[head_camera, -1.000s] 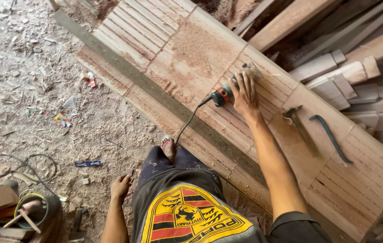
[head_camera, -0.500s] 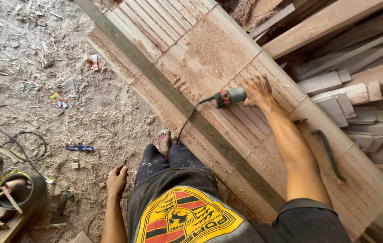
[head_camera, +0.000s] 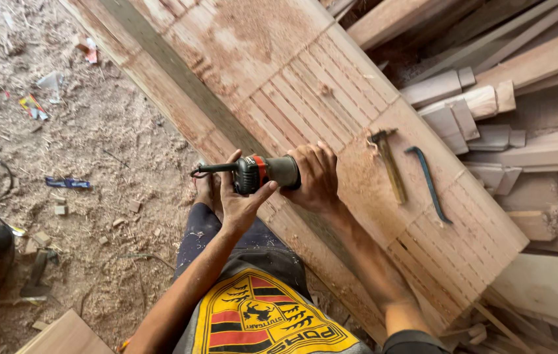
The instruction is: The person uses a handheld router along a metal guide to carve grooves into a wooden board, then clears sawdust and uses a hammer to tap a pry bar against a wood plank.
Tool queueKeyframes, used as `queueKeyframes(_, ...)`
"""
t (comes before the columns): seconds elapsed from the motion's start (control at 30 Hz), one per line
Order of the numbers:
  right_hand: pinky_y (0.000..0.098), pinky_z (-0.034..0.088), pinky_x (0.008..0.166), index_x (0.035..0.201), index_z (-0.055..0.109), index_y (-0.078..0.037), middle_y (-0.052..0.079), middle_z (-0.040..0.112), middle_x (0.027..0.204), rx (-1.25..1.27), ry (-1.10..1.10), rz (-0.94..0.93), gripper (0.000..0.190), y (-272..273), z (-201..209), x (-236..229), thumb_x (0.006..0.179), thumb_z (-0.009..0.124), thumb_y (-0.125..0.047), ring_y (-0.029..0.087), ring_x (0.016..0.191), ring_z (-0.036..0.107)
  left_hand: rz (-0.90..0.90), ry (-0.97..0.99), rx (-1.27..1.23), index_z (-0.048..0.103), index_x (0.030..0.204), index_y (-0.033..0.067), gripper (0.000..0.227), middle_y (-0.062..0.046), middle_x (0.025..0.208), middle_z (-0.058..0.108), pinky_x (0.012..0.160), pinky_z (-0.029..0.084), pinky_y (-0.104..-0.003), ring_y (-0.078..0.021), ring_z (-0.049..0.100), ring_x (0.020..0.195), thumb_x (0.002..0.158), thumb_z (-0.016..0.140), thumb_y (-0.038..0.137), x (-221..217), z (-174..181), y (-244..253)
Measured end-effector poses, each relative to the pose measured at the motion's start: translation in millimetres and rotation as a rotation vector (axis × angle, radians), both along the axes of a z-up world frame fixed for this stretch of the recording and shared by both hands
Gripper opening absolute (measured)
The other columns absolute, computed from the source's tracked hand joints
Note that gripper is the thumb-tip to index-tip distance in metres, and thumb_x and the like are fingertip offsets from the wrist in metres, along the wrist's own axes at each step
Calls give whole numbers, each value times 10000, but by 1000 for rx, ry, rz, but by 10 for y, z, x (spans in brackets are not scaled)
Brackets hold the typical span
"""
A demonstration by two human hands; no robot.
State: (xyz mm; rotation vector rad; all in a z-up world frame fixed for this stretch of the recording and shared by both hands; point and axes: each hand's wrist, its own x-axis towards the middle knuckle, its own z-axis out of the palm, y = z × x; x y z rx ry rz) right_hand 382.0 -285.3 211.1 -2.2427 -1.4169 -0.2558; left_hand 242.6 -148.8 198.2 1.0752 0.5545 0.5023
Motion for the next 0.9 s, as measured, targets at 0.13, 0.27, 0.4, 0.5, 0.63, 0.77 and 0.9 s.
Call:
queueKeyframes(0.13, 604, 369, 1138, 1278, 516, -11, 197, 607, 1202, 120, 24, 16, 661, -582, -15, -290, 872, 788, -455, 391, 1170, 585, -13, -23, 328, 507, 1425, 47, 831, -138, 1307, 635, 1050, 574, -404, -247, 659, 1184, 729, 947, 154, -234, 190, -575)
queueKeyframes(0.27, 586, 376, 1198, 1363, 444, -26, 211, 615, 1280, 155, 121, 95, 634, -1070, -158, -385, 959, 739, -417, 390, 1218, 622, -24, -54, 639, 577, 1332, 51, 734, -171, 1280, 637, 1014, 560, -398, -295, 668, 1169, 687, 919, 127, -347, 416, -932)
queueKeyframes(0.4, 578, 385, 1172, 1389, 413, -17, 190, 643, 1285, 189, 200, 178, 595, -1358, -226, -309, 996, 675, -380, 379, 1187, 648, -140, -102, 833, 632, 1274, 91, 640, -191, 1307, 650, 964, 601, -408, -347, 710, 1135, 698, 907, 148, -405, 659, -1101)
queueKeyframes(0.5, 570, 420, 1183, 1396, 426, -46, 161, 659, 1274, 213, 240, 232, 519, -1453, -170, -188, 1003, 622, -322, 373, 1180, 655, -162, -186, 909, 637, 1278, 100, 625, -173, 1311, 647, 926, 631, -422, -342, 723, 1120, 709, 887, 155, -382, 791, -1171)
queueKeyframes(0.63, 534, 461, 1171, 1404, 420, -54, 146, 670, 1284, 227, 273, 306, 513, -1483, -33, -82, 1021, 633, -321, 371, 1188, 654, -140, -251, 1106, 623, 1314, 106, 596, -180, 1325, 624, 939, 620, -435, -360, 699, 1183, 770, 853, 184, -346, 914, -1293)
queueKeyframes(0.77, 554, 471, 1167, 1337, 434, -81, 154, 688, 1237, 346, 244, 383, 415, -1422, 46, -98, 1048, 663, -269, 303, 1141, 709, -270, -236, 1131, 614, 1370, 115, 604, -181, 1370, 589, 992, 584, -448, -372, 642, 1284, 823, 828, 259, -375, 1020, -1416)
queueKeyframes(0.9, 547, 435, 1111, 1306, 416, -73, 170, 664, 1168, 423, 219, 349, 591, -1378, 8, -131, 948, 812, -326, 304, 1099, 672, -504, -377, 725, 505, 1488, 87, 677, -217, 1540, 476, 1202, 446, -522, -421, 494, 1451, 904, 765, 308, -480, 967, -1331)
